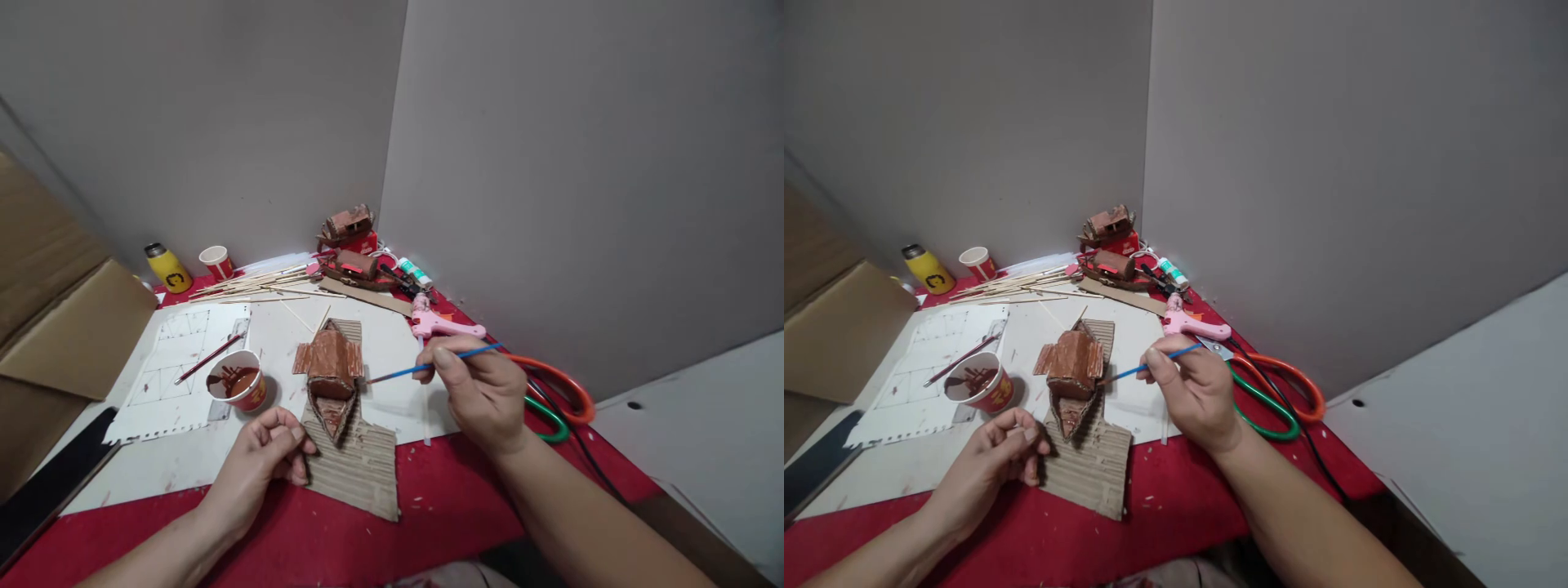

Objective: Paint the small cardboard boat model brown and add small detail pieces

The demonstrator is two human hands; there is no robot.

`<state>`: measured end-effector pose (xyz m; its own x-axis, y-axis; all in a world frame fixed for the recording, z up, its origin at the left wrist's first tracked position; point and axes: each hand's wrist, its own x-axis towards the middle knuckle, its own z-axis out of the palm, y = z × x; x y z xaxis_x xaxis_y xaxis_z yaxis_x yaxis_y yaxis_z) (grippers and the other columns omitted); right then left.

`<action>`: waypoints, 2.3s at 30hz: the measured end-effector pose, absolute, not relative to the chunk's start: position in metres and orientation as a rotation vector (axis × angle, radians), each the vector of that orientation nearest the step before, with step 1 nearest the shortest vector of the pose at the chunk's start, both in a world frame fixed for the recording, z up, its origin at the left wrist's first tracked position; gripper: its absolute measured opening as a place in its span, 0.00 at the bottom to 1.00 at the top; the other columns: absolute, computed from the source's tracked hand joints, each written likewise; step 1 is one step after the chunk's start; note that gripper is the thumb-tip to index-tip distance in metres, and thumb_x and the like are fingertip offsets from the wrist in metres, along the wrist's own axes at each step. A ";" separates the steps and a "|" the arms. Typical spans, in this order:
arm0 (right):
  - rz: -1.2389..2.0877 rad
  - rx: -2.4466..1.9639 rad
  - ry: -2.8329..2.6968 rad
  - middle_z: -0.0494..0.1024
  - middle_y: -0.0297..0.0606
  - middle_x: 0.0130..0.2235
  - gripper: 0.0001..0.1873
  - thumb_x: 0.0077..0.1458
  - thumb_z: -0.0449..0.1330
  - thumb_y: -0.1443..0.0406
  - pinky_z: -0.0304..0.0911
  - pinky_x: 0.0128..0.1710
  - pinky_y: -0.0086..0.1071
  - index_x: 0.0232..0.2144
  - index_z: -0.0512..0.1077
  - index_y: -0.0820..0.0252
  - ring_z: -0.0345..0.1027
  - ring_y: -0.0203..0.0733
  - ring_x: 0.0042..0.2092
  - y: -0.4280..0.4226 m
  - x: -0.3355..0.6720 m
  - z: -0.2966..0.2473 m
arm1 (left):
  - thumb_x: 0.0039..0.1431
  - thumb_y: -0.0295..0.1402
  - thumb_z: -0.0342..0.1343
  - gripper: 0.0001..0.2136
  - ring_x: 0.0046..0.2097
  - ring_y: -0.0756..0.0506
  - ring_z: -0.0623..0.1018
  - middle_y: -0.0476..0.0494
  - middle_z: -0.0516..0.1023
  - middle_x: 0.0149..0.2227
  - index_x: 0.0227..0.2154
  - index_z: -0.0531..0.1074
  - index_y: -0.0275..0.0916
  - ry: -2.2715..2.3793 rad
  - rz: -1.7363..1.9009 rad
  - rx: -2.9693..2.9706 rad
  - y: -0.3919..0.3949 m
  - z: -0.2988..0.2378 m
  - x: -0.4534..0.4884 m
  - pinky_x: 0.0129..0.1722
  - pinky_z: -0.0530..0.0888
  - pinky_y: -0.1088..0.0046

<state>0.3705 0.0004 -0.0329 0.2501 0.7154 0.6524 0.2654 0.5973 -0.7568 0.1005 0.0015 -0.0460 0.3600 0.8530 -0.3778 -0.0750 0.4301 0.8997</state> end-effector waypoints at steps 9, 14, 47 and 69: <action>0.164 -0.989 -1.407 0.78 0.32 0.25 0.07 0.63 0.58 0.64 0.66 0.27 0.33 0.31 0.74 0.54 0.72 0.38 0.26 -0.003 0.369 -0.030 | 0.55 0.39 0.65 0.13 0.22 0.53 0.73 0.48 0.79 0.28 0.30 0.68 0.38 1.028 0.750 0.952 0.001 -0.045 0.101 0.26 0.70 0.77; 0.282 -0.939 -1.335 0.77 0.34 0.24 0.09 0.63 0.58 0.60 0.66 0.24 0.34 0.31 0.74 0.54 0.71 0.39 0.24 -0.004 0.369 -0.034 | 0.54 0.40 0.65 0.13 0.23 0.53 0.73 0.47 0.79 0.29 0.31 0.68 0.38 1.027 0.746 0.952 0.000 -0.043 0.102 0.26 0.70 0.76; 0.426 -0.927 -1.345 0.78 0.34 0.27 0.10 0.63 0.58 0.64 0.68 0.26 0.29 0.31 0.77 0.56 0.72 0.35 0.26 0.000 0.363 -0.038 | 0.54 0.41 0.65 0.14 0.23 0.53 0.74 0.48 0.79 0.28 0.34 0.67 0.39 0.991 0.735 0.961 0.000 -0.049 0.098 0.27 0.71 0.76; -0.017 -0.591 -2.026 0.81 0.44 0.34 0.15 0.58 0.54 0.76 0.75 0.36 0.35 0.46 0.71 0.62 0.77 0.42 0.36 -0.014 0.339 -0.022 | 0.49 0.43 0.66 0.17 0.22 0.54 0.74 0.51 0.78 0.26 0.33 0.67 0.38 0.941 0.761 0.955 0.000 -0.055 0.100 0.25 0.71 0.76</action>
